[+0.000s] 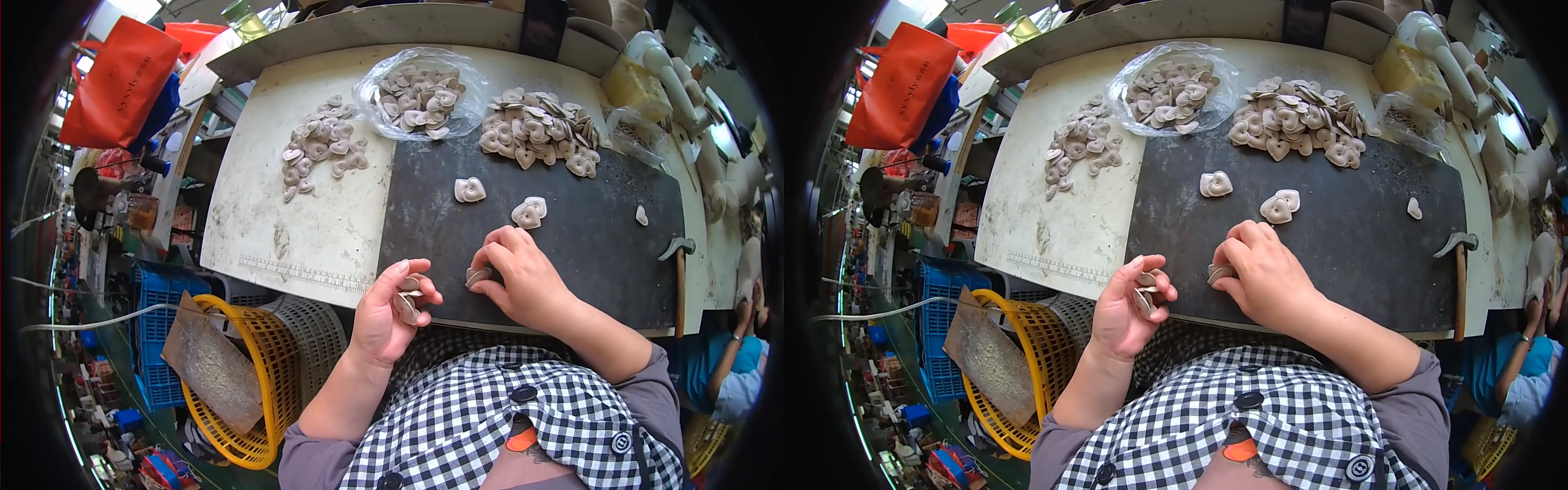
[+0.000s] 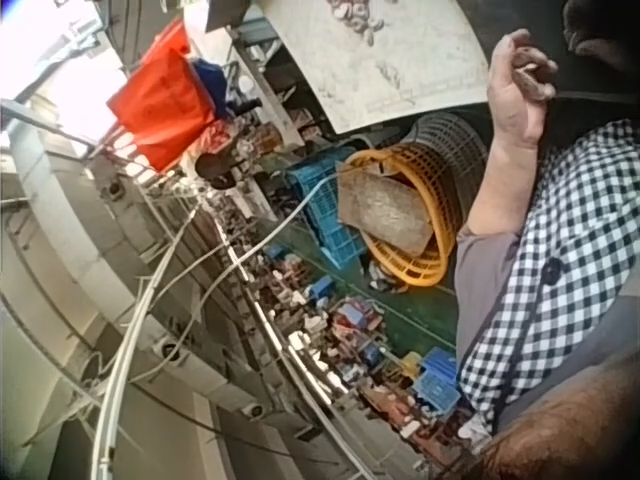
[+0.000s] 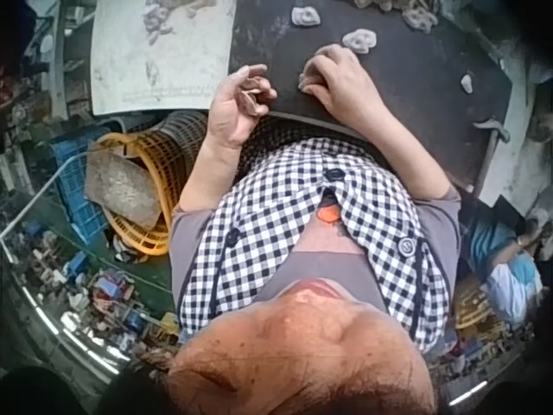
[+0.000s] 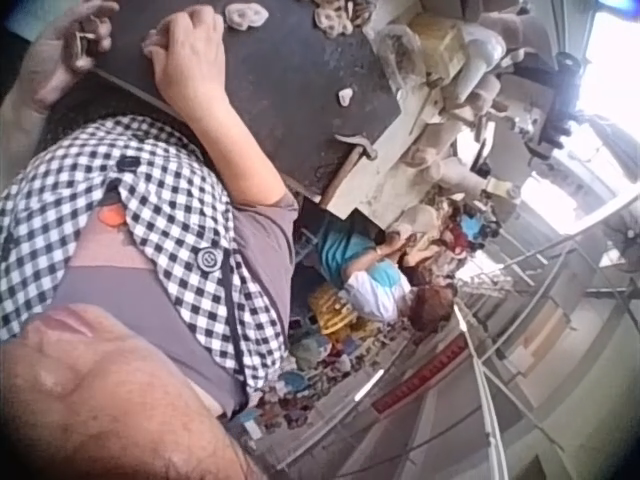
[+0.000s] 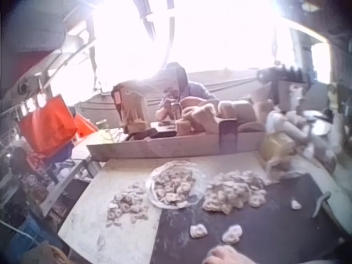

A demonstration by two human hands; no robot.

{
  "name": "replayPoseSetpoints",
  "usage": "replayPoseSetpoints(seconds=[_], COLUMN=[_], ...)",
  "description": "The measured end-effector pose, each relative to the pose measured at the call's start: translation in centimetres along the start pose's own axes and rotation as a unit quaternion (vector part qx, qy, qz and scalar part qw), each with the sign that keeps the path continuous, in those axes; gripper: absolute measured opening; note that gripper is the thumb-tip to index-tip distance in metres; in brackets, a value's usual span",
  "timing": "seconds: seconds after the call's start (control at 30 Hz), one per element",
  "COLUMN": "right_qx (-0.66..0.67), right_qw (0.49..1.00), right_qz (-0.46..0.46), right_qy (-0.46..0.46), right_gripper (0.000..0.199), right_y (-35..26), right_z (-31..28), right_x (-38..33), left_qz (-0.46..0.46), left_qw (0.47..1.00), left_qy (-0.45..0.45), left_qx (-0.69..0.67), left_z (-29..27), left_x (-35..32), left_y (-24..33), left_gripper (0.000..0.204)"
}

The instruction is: Sorting and preparing small heart-shaped decorative components for shoes.

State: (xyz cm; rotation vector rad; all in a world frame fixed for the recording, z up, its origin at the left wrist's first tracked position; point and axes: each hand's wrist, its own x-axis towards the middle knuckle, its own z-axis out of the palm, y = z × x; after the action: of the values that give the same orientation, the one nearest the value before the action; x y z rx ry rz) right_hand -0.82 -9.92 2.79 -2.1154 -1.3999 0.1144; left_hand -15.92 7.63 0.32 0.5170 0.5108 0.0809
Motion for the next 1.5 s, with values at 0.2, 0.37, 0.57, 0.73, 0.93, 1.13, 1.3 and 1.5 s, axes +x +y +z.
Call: replayPoseSetpoints(seconds=[0.2,0.37,0.57,0.73,0.93,1.13,1.3,1.5], right_qx=[0.266,0.094,-0.129,0.069,0.257,-0.082,0.097,0.072], right_qw=[0.962,0.989,0.984,0.976,0.961,0.985,0.988,0.992], right_qz=[0.031,-0.056,0.060,0.078,0.043,0.083,0.114,0.090], right_qy=[0.055,0.102,0.112,0.190,0.092,0.124,0.048,0.046], right_gripper=[0.028,0.032,0.026,0.023,0.030,0.030,0.033,0.031], right_y=[-1.2,-0.5,5.3,5.4,1.8,8.1,6.9,6.3], right_z=[-0.4,-1.2,-2.7,-2.6,-3.4,-3.8,-2.9,0.3], right_x=[-0.8,0.4,0.1,-1.3,-2.4,-0.1,2.9,6.4], left_qz=[-0.069,-0.148,-0.118,-0.100,-0.165,-0.157,-0.124,-0.097], left_qw=[0.995,0.984,0.990,0.988,0.983,0.986,0.991,0.993], left_qy=[-0.065,-0.098,-0.072,-0.111,-0.084,-0.057,-0.058,-0.044], left_qx=[0.035,-0.014,0.037,0.047,-0.015,-0.006,0.002,0.047], left_z=[1.9,2.6,2.7,3.0,5.8,5.0,4.3,4.5], left_x=[0.8,1.3,1.2,1.8,3.1,3.2,2.7,2.3], left_y=[-1.0,-1.5,-1.9,-2.1,-2.7,-3.3,-3.1,-2.7], left_gripper=[0.041,0.037,0.029,0.037,0.050,0.027,0.021,0.024])
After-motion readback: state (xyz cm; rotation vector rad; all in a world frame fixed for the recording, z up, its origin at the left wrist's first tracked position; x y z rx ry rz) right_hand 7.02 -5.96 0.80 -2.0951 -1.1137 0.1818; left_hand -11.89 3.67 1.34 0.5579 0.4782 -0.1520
